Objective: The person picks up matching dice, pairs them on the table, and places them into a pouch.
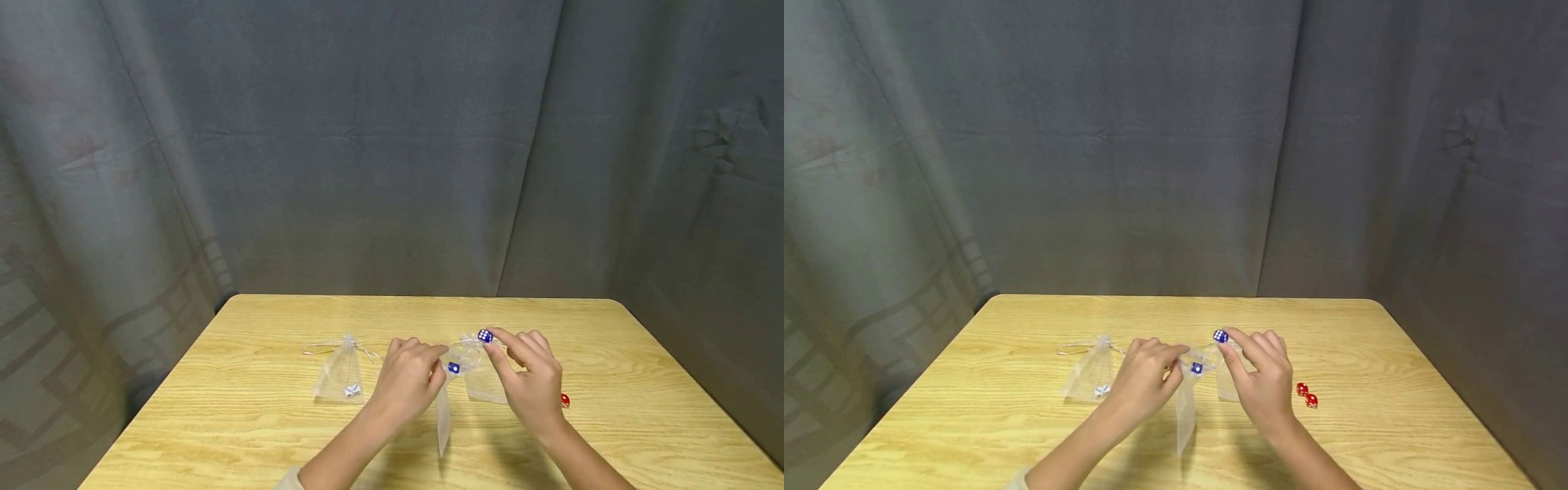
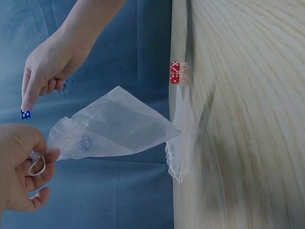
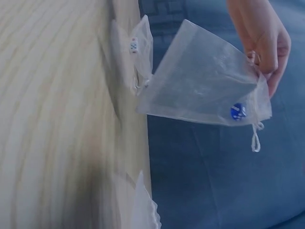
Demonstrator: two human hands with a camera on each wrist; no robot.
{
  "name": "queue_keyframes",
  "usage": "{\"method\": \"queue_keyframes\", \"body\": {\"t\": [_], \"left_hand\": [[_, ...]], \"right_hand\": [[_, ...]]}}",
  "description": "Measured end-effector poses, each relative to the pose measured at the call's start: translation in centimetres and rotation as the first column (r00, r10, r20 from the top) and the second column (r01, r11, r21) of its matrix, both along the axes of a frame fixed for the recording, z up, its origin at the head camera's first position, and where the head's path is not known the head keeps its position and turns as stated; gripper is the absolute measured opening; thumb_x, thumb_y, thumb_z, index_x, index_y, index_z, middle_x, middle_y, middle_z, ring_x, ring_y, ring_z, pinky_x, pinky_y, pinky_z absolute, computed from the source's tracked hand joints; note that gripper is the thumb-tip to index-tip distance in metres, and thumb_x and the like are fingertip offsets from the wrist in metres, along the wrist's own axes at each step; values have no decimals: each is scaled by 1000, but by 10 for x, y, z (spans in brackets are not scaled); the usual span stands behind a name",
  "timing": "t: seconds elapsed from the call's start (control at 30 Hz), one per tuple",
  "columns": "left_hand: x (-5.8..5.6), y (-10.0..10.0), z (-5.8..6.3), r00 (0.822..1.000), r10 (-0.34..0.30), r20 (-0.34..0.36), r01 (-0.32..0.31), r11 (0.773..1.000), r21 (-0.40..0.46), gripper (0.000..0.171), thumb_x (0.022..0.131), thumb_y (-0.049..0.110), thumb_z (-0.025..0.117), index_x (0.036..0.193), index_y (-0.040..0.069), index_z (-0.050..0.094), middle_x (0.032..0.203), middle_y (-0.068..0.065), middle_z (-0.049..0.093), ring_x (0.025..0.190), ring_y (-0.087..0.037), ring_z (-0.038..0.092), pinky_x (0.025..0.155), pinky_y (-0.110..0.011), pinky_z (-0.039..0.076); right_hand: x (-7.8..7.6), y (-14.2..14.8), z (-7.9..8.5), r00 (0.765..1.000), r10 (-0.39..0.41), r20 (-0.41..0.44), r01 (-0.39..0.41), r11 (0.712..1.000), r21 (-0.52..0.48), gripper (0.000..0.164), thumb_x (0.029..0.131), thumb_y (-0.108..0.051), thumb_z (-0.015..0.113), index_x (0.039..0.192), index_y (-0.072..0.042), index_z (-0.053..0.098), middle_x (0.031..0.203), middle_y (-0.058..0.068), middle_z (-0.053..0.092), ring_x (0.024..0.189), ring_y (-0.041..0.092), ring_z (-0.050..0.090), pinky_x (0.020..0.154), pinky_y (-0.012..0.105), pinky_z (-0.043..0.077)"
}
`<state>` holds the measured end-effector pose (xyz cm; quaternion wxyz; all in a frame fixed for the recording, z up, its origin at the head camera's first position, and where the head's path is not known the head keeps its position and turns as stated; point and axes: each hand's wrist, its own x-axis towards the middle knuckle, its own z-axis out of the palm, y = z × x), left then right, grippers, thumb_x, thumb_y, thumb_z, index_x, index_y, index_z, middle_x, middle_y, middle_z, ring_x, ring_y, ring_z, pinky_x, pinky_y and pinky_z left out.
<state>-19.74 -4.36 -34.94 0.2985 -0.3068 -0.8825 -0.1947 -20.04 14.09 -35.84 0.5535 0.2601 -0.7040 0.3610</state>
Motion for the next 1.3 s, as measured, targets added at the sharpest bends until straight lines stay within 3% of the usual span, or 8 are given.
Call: {"method": "queue_keyframes", "body": {"t": [0.1,0.4,0.73,0.87,0.97,1.13,1.23,1.3], "left_hand": [[0,1,0,1000,0,-3,0,1000,-2,23,79,8,59,98,10,72,80,4,69,65,-5,52,67,-22,36],[2,1,2,1000,-12,-13,12,1000,3,21,80,9,60,98,9,72,80,4,69,65,-5,51,67,-22,35],[3,1,3,1000,-21,-11,21,1000,8,22,80,8,60,99,8,71,77,5,69,64,-4,51,68,-21,37],[3,0,3,1000,-12,-9,12,1000,11,22,80,8,60,98,9,71,78,5,69,65,-4,52,67,-21,37],[3,0,3,1000,-12,-12,12,1000,14,22,80,8,60,98,9,72,78,5,68,65,-5,52,67,-22,37],[3,-1,4,1000,-14,-10,14,1000,11,22,80,8,59,99,9,72,77,5,68,64,-4,51,67,-21,36],[3,0,4,1000,-12,-8,12,1000,9,22,80,8,60,99,9,71,78,5,68,65,-5,51,67,-22,36],[3,0,4,1000,-11,-8,11,1000,9,22,80,8,60,99,9,71,78,5,69,65,-5,52,68,-22,37]], "right_hand": [[0,-3,-3,1000,20,9,-20,999,27,42,88,-38,57,87,1,71,55,-7,46,60,8,35,54,14,27],[4,-11,-9,987,110,114,-118,991,65,37,88,-34,59,95,0,71,65,-1,60,61,9,36,53,14,27],[0,-6,-12,988,20,154,-40,991,126,43,89,-40,54,94,-1,71,58,-10,48,60,5,33,52,14,28],[-2,-2,-12,988,6,157,-24,993,113,28,86,-27,64,95,-2,71,58,-12,43,59,8,34,52,15,29],[-3,2,-13,977,-1,215,-18,996,87,17,79,-9,71,95,-4,72,59,-13,41,59,8,34,52,16,29],[-3,6,-16,911,-7,412,-4,1000,28,17,79,-1,70,95,-6,72,59,-11,35,57,6,31,50,19,28],[-2,8,-17,833,31,553,-17,999,-31,14,85,-8,65,98,-7,72,60,-5,37,56,9,33,48,21,29],[-2,9,-17,764,79,640,-37,996,-78,18,89,-15,61,102,-6,71,68,-1,52,62,9,43,52,21,38]]}}
